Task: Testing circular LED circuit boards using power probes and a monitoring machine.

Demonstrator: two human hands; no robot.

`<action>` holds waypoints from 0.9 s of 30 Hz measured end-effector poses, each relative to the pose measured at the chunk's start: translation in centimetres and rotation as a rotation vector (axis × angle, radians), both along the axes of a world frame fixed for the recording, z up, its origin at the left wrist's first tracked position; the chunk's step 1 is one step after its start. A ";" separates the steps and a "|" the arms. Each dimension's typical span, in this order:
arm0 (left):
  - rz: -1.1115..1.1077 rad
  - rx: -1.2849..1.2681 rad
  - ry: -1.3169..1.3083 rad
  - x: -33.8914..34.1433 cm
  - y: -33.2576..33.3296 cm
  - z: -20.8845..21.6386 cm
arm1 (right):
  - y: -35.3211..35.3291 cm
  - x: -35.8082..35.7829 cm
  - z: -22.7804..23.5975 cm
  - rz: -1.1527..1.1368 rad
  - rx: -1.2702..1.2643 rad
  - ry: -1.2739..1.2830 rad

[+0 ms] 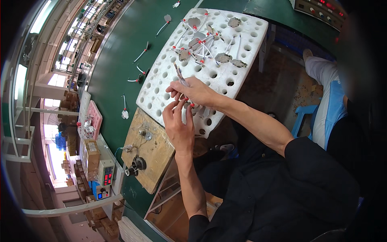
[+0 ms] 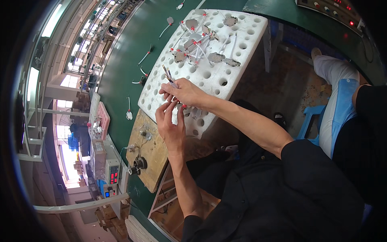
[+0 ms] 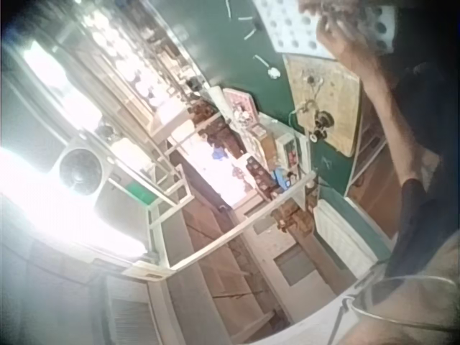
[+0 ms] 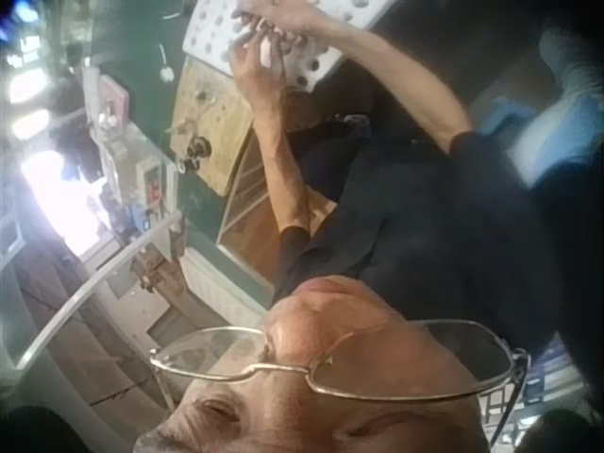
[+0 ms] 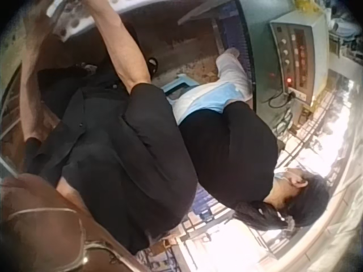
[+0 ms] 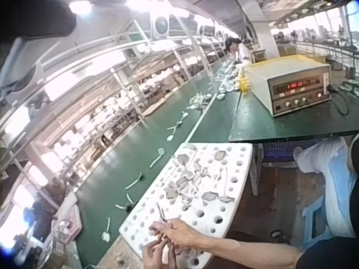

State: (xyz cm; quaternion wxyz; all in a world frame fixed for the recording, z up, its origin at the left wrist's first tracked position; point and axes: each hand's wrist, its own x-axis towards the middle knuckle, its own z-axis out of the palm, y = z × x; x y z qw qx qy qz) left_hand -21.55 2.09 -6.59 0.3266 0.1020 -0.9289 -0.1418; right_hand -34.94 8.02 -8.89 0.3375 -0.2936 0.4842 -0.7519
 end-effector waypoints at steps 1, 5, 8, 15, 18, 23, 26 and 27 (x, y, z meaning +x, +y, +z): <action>-0.012 -0.058 0.000 -0.2 -0.4 -0.1 | 0.0 0.0 0.0 0.005 0.003 -0.008; -0.009 -0.118 -0.033 -0.6 -1.0 0.5 | -0.2 0.2 -0.3 -0.037 -0.028 -0.017; 0.037 -0.110 -0.042 -1.0 -0.9 0.4 | 0.3 0.0 -0.4 0.003 0.039 0.047; -0.022 0.001 0.013 -1.4 -1.1 -0.9 | -0.2 -0.1 -0.9 -0.047 0.102 0.180; 0.085 0.004 0.021 0.0 -1.8 -0.9 | -1.7 0.6 -1.6 -0.054 -0.074 0.152; 0.137 0.402 0.043 2.1 -1.0 -0.3 | -1.5 0.1 -1.7 0.045 0.074 0.127; -0.019 0.828 0.167 3.4 -1.1 -1.4 | -1.1 0.3 -1.2 -0.063 0.115 0.274; -0.037 0.964 0.191 3.9 -0.6 -1.5 | -0.8 0.8 -0.6 -0.098 0.093 0.305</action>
